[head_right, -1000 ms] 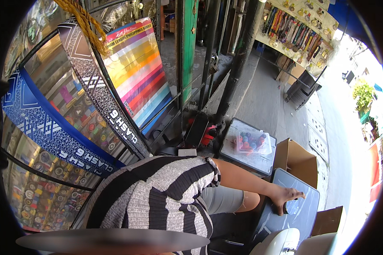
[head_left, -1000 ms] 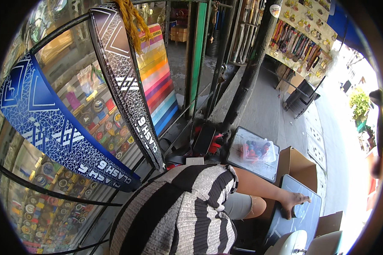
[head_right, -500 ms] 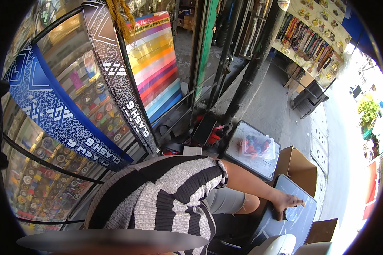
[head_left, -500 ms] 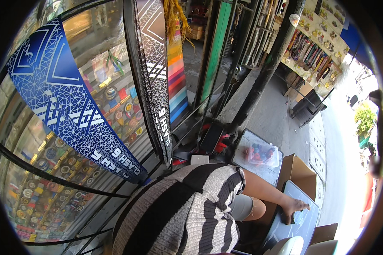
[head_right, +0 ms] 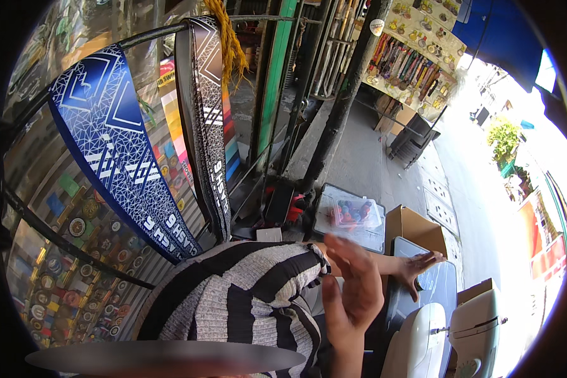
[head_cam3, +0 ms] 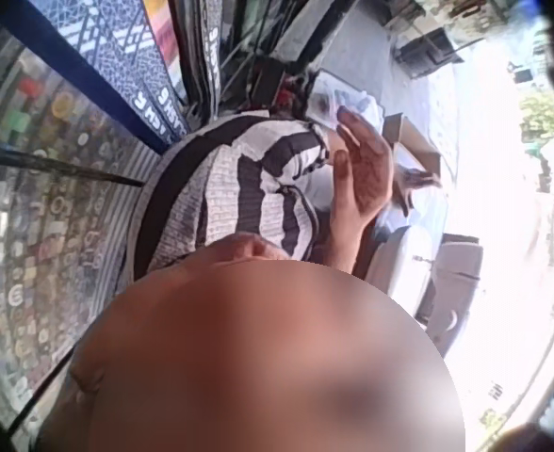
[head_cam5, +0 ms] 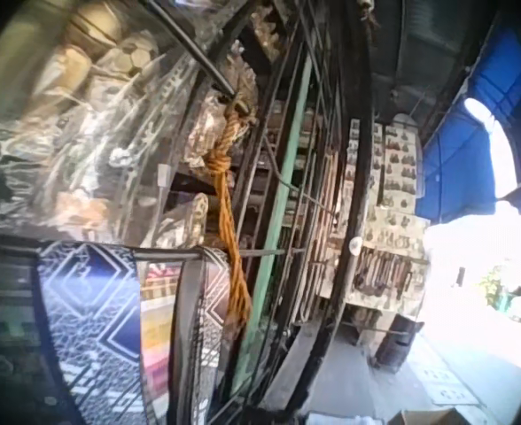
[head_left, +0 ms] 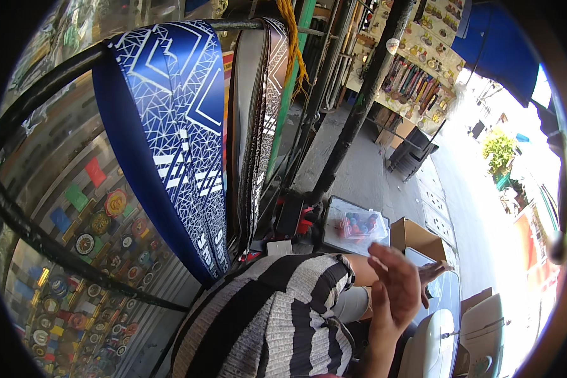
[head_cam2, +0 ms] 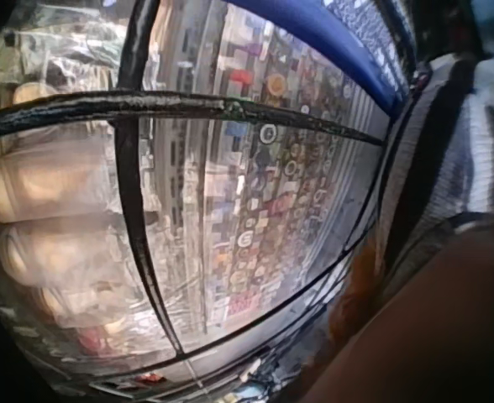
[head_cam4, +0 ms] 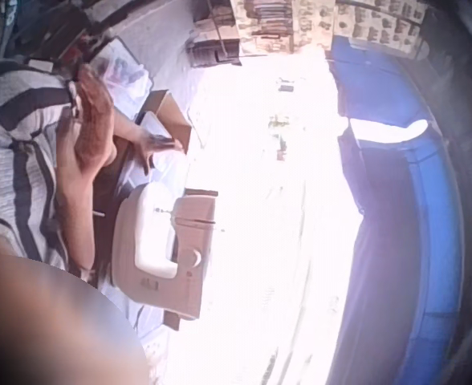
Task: The person prepares a sewing machine by inserting a needle and threading it, then positions a blue lanyard under the presser foot and begins sewing. The person handles the needle, thread, and lanyard, and operates the sewing machine.
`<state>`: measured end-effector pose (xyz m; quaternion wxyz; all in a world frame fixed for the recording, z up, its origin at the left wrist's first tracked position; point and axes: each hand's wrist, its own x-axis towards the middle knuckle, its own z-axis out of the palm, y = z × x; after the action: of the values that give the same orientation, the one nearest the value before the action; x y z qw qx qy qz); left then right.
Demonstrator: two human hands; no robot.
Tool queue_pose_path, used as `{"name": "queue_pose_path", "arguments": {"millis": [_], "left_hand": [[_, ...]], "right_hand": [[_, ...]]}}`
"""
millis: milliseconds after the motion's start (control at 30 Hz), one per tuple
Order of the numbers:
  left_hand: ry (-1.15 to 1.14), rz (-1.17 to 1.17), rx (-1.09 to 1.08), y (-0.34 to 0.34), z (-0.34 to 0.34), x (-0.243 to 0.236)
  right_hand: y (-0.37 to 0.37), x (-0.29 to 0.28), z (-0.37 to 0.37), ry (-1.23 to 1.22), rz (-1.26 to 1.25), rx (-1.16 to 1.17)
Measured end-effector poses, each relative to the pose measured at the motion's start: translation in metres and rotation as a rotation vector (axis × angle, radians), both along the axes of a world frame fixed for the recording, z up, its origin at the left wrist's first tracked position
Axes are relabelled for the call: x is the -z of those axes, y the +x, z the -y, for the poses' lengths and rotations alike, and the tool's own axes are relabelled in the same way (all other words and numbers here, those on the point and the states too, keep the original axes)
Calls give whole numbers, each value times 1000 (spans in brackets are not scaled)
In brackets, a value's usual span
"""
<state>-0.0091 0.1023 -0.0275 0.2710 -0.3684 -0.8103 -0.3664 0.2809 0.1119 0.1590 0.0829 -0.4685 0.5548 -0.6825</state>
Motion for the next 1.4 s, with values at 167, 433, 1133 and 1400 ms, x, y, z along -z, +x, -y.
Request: {"name": "queue_pose_path", "arguments": {"millis": [167, 433, 1133, 1400], "left_hand": [[50, -43, -70, 17, 3, -10], [182, -57, -146, 17, 6, -11], [1416, -194, 242, 131, 122, -158], [220, 761, 1025, 205, 37, -161]], "right_hand": [[39, -90, 107, -165, -173, -421], [91, -117, 123, -318, -182, -586], [-11, -12, -83, 29, 170, -153], [24, 7, -181, 454, 15, 550]]}}
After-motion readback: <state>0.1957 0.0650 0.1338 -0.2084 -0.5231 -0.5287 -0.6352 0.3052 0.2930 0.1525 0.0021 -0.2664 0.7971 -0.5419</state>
